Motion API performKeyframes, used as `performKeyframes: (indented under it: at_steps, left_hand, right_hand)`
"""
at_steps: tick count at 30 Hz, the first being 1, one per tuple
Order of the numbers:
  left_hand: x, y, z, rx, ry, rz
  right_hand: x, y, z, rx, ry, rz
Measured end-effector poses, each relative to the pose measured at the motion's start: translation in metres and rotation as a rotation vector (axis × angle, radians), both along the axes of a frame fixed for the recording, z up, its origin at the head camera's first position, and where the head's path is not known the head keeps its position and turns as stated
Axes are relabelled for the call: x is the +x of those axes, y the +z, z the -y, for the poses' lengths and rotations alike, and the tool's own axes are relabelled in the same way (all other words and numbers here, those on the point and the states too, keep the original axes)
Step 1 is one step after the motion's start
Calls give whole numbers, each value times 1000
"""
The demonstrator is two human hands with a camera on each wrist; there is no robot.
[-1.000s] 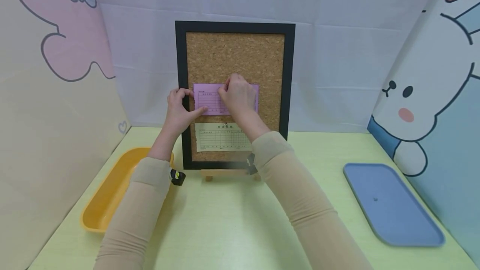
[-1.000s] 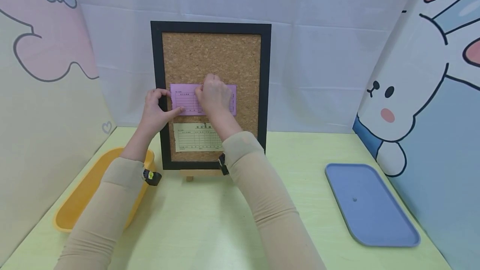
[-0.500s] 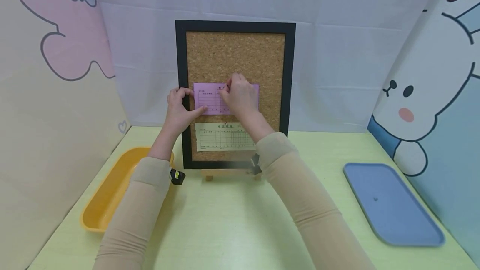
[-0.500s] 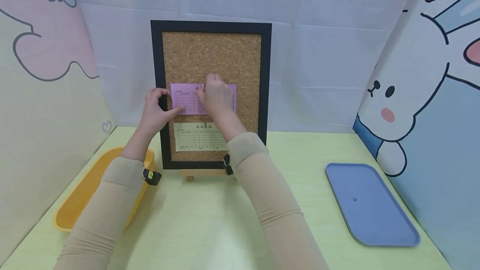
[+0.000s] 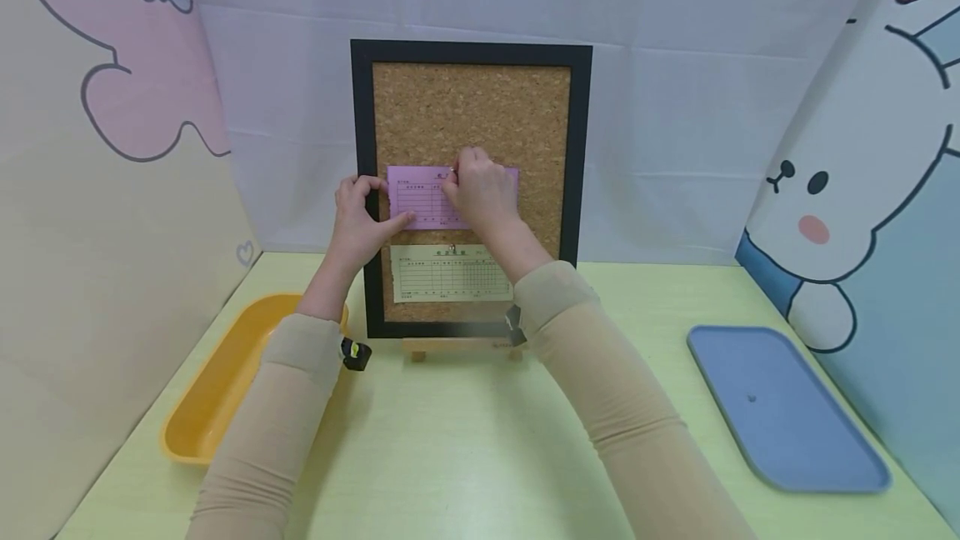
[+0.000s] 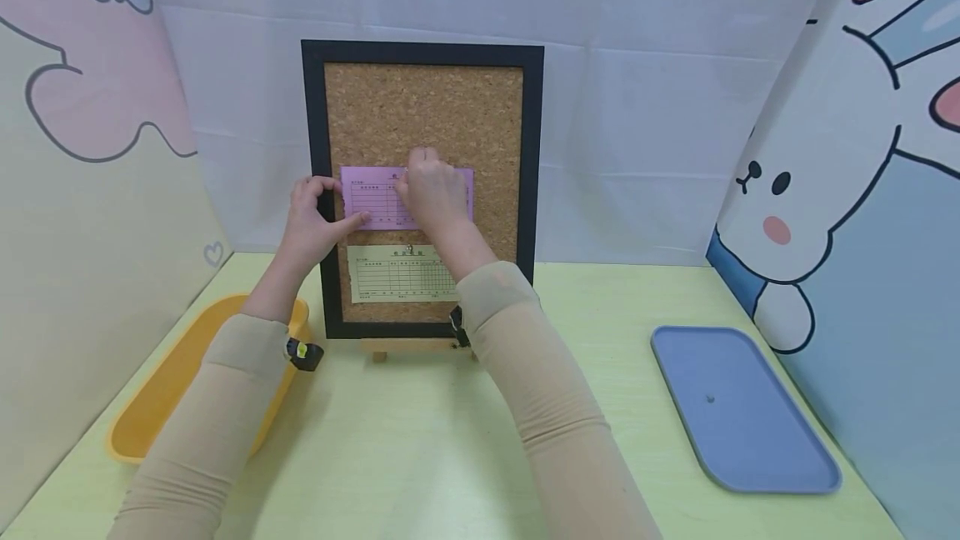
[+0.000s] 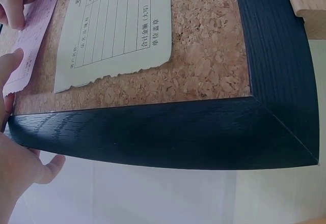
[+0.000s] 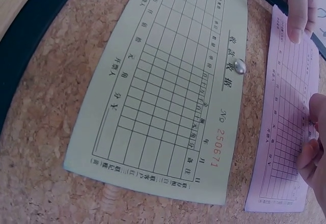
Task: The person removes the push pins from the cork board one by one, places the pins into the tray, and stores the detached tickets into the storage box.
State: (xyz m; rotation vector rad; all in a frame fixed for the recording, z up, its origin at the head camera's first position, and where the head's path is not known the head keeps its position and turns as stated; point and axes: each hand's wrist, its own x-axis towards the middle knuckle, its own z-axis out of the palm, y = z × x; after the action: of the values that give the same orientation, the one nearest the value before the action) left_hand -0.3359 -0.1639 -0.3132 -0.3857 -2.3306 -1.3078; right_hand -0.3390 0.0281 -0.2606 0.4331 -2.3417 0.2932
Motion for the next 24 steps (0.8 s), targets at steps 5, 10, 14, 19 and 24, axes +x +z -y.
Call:
performKeyframes:
  at_steps: [5,10,14,19,24]
  left_hand:
    - [0,0,0,5,-2,-1]
    - [1,1,0,6,1,9]
    - [1,1,-1,9,1,23]
    - [0,1,-1,8,-2,14]
    - [-1,0,0,11,-5,3]
  right_hand:
    - [0,0,0,34,20,-36]
    - [-2,-2,-1,41,45,-64]
    - [-4,-4,-3,22,73,-80]
    - [-5,-4,-4,23,89,-81]
    - [-5,-3,-3,25,114,-63]
